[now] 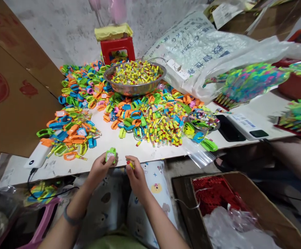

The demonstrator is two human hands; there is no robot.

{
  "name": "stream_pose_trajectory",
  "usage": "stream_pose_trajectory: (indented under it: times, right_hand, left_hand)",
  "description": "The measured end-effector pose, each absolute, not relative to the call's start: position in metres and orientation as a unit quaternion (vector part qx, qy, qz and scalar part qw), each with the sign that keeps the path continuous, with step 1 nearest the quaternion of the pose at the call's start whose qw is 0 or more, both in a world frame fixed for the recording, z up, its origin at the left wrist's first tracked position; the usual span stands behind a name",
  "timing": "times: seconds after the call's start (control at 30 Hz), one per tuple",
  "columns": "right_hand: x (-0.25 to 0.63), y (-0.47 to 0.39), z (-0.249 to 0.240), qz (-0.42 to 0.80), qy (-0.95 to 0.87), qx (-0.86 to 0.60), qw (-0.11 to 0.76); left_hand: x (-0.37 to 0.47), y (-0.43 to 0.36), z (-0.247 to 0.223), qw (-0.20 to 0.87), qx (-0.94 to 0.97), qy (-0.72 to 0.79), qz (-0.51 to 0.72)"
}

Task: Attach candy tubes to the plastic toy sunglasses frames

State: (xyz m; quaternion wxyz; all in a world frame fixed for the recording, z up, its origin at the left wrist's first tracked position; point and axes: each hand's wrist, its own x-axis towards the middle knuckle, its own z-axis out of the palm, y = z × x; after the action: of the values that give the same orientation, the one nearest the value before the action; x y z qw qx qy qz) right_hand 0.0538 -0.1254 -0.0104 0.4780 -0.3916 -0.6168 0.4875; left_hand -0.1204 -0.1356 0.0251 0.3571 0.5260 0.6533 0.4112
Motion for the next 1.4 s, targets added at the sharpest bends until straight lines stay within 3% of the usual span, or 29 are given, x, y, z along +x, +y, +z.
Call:
stream_pose_trajectory:
  times: [0.13, 0.27, 0.53, 0.67, 0.8, 1.03, 1.2, 1.4]
  right_hand:
    - [0.051, -0.129, -0.005, 0.563, -0.576, -0.373, 0.460]
    - [0.054, -0.131, 0.001, 0.594, -0.562, -0.366, 0.445]
    - [0.071, -0.126, 0.009, 0.581, -0.658, -0.310, 0.365]
    - [0.070, -0.130, 0.008, 0.543, -0.675, -0.314, 0.388]
    - [0.068, -0.135, 0.001, 0.507, -0.665, -0.345, 0.426]
    - [0.066, -0.135, -0.007, 0.433, -0.695, -0.364, 0.444]
    - [0.066, -0.132, -0.009, 0.397, -0.711, -0.355, 0.460]
    - [0.069, -0.131, -0.002, 0.306, -0.788, -0.343, 0.409]
  left_hand:
    - [-0.111, -0.151, 0.029, 0.295, 0.631, 0.610, 0.378]
    - [-0.110, -0.164, 0.019, 0.301, 0.649, 0.588, 0.378]
    - [-0.116, -0.169, 0.011, 0.567, 0.520, 0.495, 0.404]
    - [-0.116, -0.169, 0.017, 0.626, 0.457, 0.486, 0.404]
    - [-0.108, -0.172, 0.012, 0.585, 0.439, 0.499, 0.464]
    - [-0.094, -0.177, 0.005, 0.392, 0.485, 0.613, 0.484]
    - [-0.092, -0.180, 0.005, 0.359, 0.527, 0.599, 0.484]
    - [-0.094, -0.183, 0.004, 0.310, 0.585, 0.588, 0.464]
